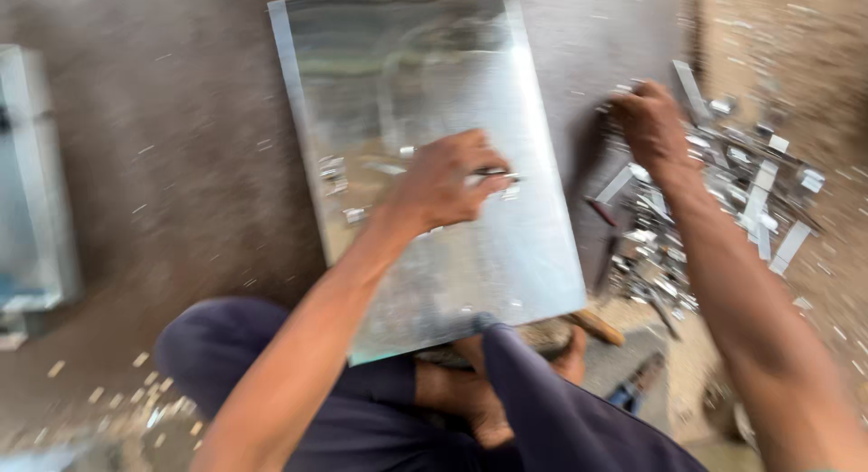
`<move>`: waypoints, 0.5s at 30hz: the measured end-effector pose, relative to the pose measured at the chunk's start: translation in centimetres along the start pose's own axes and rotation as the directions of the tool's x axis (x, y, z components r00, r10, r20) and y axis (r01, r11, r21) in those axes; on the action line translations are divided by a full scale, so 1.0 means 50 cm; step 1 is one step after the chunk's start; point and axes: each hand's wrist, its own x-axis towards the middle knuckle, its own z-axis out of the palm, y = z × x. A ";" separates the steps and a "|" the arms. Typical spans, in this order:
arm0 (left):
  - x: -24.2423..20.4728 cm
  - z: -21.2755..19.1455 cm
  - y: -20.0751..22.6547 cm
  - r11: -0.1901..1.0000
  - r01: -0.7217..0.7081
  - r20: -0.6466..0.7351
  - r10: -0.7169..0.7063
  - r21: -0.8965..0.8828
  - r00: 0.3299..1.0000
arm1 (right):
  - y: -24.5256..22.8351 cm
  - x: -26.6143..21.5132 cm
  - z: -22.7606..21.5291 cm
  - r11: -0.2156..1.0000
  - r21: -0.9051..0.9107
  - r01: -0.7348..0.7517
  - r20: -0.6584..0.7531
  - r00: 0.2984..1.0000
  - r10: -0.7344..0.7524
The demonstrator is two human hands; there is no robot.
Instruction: The person sits on the floor and assembles rectangular metal boxes by attaching metal latches and hinges. They use a hammer to secure the hardware into pre-drilled holes on the metal sheets, then stack the completed boxes.
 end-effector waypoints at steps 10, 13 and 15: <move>-0.021 -0.034 -0.058 0.994 0.078 -0.042 -0.081 -0.077 0.996 | -0.035 0.068 -0.024 0.717 0.175 -0.675 0.328 0.727 0.604; -0.034 -0.037 -0.052 0.987 0.098 -0.066 -0.107 -0.125 0.992 | -0.073 0.067 -0.049 0.683 0.281 -0.674 0.285 0.738 0.611; -0.041 -0.030 -0.045 0.981 0.068 -0.139 -0.095 -0.183 0.986 | -0.110 0.065 -0.065 0.682 0.357 -0.638 0.220 0.767 0.602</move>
